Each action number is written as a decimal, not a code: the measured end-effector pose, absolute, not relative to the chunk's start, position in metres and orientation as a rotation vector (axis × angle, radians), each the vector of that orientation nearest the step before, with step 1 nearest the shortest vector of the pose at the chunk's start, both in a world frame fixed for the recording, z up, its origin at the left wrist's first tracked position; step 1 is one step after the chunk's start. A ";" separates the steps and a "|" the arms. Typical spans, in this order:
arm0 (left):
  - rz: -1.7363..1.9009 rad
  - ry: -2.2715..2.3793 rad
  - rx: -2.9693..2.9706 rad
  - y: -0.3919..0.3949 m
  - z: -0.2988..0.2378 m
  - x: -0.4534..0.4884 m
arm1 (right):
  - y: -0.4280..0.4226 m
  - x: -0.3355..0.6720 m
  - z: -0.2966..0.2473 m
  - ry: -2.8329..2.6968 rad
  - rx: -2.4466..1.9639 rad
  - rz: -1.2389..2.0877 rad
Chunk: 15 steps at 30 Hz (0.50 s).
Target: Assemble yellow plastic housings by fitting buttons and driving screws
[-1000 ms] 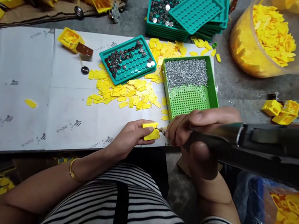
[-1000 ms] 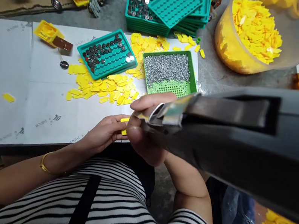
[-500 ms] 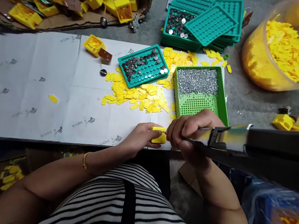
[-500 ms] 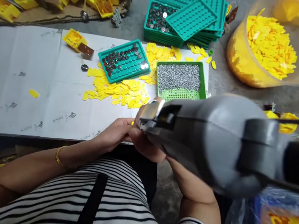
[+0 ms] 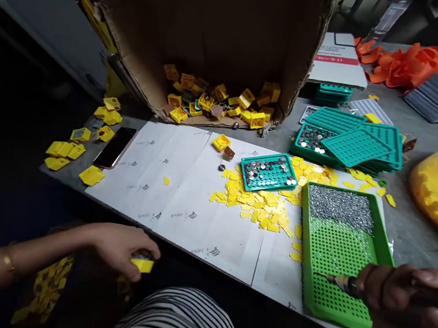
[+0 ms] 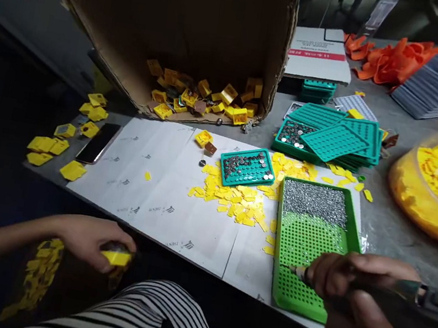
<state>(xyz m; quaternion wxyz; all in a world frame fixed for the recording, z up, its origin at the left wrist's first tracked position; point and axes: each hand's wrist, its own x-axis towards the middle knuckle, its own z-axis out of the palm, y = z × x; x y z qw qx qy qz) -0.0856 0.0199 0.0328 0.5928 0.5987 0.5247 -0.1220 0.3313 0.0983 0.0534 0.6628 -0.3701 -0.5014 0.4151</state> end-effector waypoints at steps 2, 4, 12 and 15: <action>-0.278 1.368 1.505 0.028 0.042 -0.109 | 0.102 0.333 0.050 -1.023 -0.957 0.866; -0.093 1.449 1.622 0.057 0.044 -0.112 | 0.101 0.329 0.050 -0.995 -0.993 0.825; 0.356 1.488 2.084 0.237 0.015 -0.076 | 0.104 0.317 0.060 -1.097 -1.005 0.804; 0.321 1.432 2.077 0.261 0.008 -0.068 | 0.105 0.318 0.057 -1.116 -0.965 0.783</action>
